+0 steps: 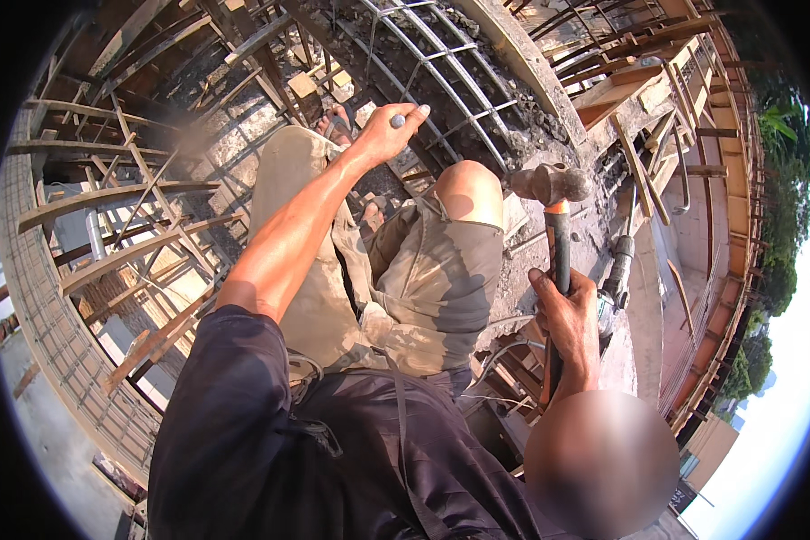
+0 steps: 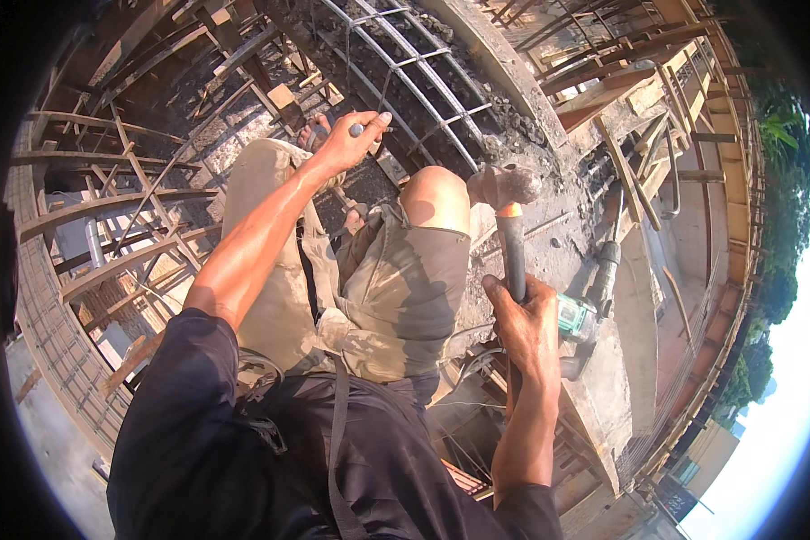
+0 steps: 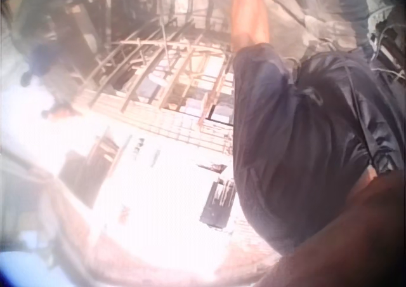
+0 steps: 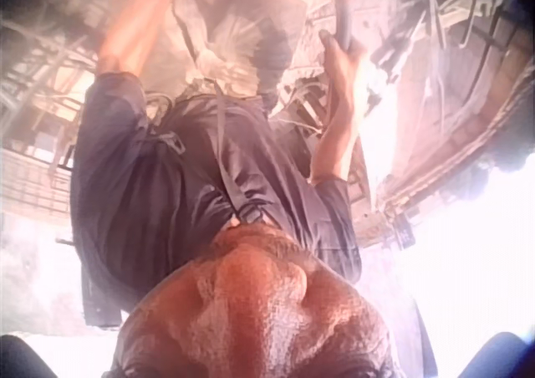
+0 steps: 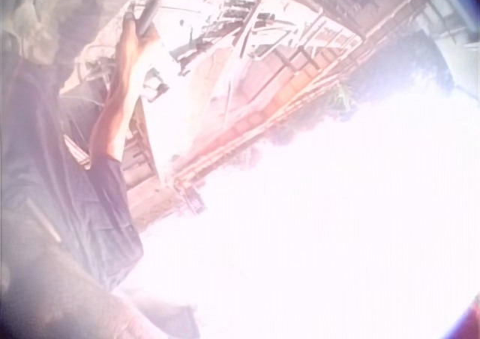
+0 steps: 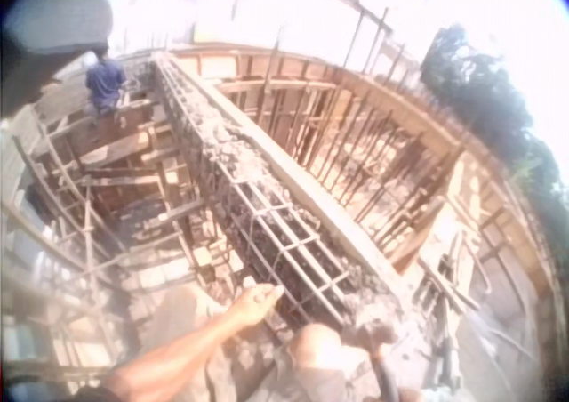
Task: The person uses a hammer and a metal rod to chip away excess concrete from a reinforced beam. They sit on the structure and strike the rod with the hammer to remove material from the surface and edges of the beam.
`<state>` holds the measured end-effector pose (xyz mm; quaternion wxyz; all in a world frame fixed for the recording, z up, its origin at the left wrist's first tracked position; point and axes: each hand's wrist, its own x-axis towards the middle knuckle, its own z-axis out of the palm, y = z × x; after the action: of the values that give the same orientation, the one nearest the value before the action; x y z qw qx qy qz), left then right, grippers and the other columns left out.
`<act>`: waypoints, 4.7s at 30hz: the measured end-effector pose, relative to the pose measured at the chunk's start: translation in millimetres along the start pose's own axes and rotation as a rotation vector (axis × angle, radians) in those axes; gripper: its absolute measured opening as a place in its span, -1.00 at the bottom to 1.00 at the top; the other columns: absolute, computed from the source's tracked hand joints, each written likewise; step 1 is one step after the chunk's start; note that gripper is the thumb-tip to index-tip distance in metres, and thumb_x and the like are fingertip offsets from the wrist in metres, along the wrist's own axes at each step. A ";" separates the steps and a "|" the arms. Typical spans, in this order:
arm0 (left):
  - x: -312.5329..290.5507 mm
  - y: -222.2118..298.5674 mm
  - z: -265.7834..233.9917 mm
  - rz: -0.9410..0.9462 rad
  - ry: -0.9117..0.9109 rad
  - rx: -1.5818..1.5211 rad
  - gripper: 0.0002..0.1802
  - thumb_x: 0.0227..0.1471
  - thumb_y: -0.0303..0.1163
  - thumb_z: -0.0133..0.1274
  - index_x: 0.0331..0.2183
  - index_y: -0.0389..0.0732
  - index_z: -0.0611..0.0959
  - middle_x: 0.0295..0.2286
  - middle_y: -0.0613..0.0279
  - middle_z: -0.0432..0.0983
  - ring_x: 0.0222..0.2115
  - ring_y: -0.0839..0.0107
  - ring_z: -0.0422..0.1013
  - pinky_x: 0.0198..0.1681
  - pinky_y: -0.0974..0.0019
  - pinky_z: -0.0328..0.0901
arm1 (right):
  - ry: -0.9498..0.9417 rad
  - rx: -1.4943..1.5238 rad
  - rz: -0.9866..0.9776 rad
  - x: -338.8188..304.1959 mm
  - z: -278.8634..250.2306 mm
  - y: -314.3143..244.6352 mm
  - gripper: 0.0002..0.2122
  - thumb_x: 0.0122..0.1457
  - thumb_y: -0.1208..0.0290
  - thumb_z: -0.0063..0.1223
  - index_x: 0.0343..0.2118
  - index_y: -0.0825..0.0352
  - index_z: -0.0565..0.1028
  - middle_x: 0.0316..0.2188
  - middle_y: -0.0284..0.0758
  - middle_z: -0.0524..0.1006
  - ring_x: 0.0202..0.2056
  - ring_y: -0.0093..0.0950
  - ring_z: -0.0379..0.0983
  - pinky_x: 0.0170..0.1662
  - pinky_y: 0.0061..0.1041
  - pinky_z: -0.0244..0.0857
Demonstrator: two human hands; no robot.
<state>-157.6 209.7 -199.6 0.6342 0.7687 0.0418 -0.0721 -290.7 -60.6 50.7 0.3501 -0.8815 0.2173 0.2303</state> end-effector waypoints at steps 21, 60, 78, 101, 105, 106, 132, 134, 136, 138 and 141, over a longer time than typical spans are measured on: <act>7.9 183.0 -32.7 0.319 0.636 -0.445 -0.57 0.22 -0.11 0.03 -0.60 -0.16 0.55 -0.72 0.50 0.29 -0.67 0.62 0.15 -0.59 0.39 0.05 | -0.046 0.230 -0.016 -22.7 5.4 10.3 -0.74 0.13 0.28 0.22 -0.52 0.38 0.47 -0.75 -0.53 0.31 -0.71 -0.71 0.19 -0.65 -0.62 0.02; 91.4 38.1 13.5 0.254 0.057 -0.050 -0.45 0.13 0.19 0.03 -0.50 -0.14 0.59 -0.69 0.48 0.19 -0.58 0.56 0.16 -0.47 0.24 0.13 | 0.228 0.302 -0.709 34.7 8.7 -146.8 -0.68 0.22 0.32 0.16 -0.65 0.23 0.39 -0.81 -0.56 0.21 -0.79 -0.73 0.10 -0.71 -0.67 -0.07; 105.7 39.9 19.2 0.175 0.049 -0.029 -0.53 0.11 0.05 0.12 -0.34 -0.22 0.64 -0.53 0.31 0.44 -0.46 0.47 0.33 -0.32 0.25 0.24 | 0.067 0.350 -0.623 61.0 17.1 -138.0 -0.68 0.16 0.29 0.18 -0.65 0.37 0.47 -0.77 -0.50 0.37 -0.70 -0.71 0.25 -0.61 -0.61 0.08; 116.4 17.5 12.3 0.415 0.083 -0.112 -0.66 0.14 -0.10 0.09 -0.34 -0.20 0.67 -0.52 0.37 0.53 -0.45 0.53 0.38 -0.33 0.26 0.32 | -0.208 -0.102 -0.247 144.5 51.8 -85.3 -0.73 0.09 0.29 0.12 -0.61 0.35 0.42 -0.74 -0.42 0.37 -0.69 -0.63 0.30 -0.59 -0.50 0.21; 115.5 40.1 31.2 0.119 0.089 -0.019 -0.54 0.09 0.03 0.11 -0.39 -0.23 0.68 -0.59 0.32 0.46 -0.49 0.49 0.34 -0.37 0.22 0.29 | -0.215 0.047 -0.133 120.0 44.8 -36.4 -0.72 0.11 0.27 0.14 -0.55 0.40 0.43 -0.74 -0.41 0.36 -0.70 -0.62 0.29 -0.63 -0.50 0.17; 109.9 43.9 35.8 0.145 0.095 -0.017 -0.55 0.11 0.04 0.09 -0.39 -0.19 0.69 -0.62 0.41 0.37 -0.52 0.53 0.25 -0.40 0.23 0.24 | -0.212 0.079 -0.114 111.4 43.1 -26.3 -0.72 0.11 0.26 0.14 -0.54 0.41 0.43 -0.74 -0.41 0.36 -0.70 -0.62 0.29 -0.63 -0.50 0.16; 49.5 100.5 -55.8 0.390 0.826 -0.578 -0.58 0.04 -0.24 0.20 -0.74 -0.09 0.42 -0.76 0.47 0.22 -0.76 0.60 0.16 -0.67 0.34 0.05 | -0.011 0.329 0.254 28.9 49.3 171.3 -0.74 0.12 0.33 0.14 -0.59 0.30 0.36 -0.73 -0.46 0.32 -0.74 -0.64 0.22 -0.68 -0.55 0.09; 36.7 84.1 -42.2 0.411 0.850 -0.523 -0.58 0.06 -0.25 0.17 -0.72 -0.12 0.42 -0.74 0.45 0.23 -0.72 0.59 0.16 -0.63 0.31 0.07 | -0.002 0.334 0.239 33.4 51.8 181.4 -0.75 0.12 0.31 0.15 -0.58 0.31 0.37 -0.75 -0.46 0.32 -0.75 -0.63 0.22 -0.68 -0.55 0.11; 31.6 71.6 -32.5 0.352 0.893 -0.525 -0.56 0.10 -0.14 0.14 -0.67 -0.19 0.49 -0.73 0.49 0.19 -0.65 0.55 0.12 -0.52 0.15 0.07 | -0.014 0.351 0.222 38.1 54.6 195.0 -0.75 0.12 0.32 0.14 -0.58 0.30 0.36 -0.76 -0.46 0.32 -0.76 -0.63 0.22 -0.69 -0.54 0.10; 30.7 64.6 -23.8 0.323 0.908 -0.645 -0.53 0.10 -0.15 0.14 -0.70 -0.15 0.40 -0.73 0.51 0.13 -0.67 0.58 0.07 -0.55 0.23 0.02 | 0.010 0.375 0.231 39.9 61.0 202.1 -0.73 0.14 0.34 0.14 -0.58 0.23 0.28 -0.78 -0.52 0.23 -0.78 -0.65 0.14 -0.71 -0.56 0.05; 34.7 43.6 -14.4 0.295 0.940 -0.840 -0.48 0.11 -0.13 0.15 -0.70 -0.07 0.28 -0.73 0.50 0.13 -0.69 0.60 0.04 -0.59 0.31 -0.05 | 0.038 0.433 0.270 41.1 70.6 209.4 -0.70 0.15 0.35 0.13 -0.58 0.18 0.22 -0.79 -0.54 0.18 -0.80 -0.65 0.10 -0.73 -0.55 0.02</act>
<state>-115.8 214.5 -160.4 0.7983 0.4024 0.2337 0.3824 -389.8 -157.3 -126.3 0.4925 -0.7532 0.3840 0.2065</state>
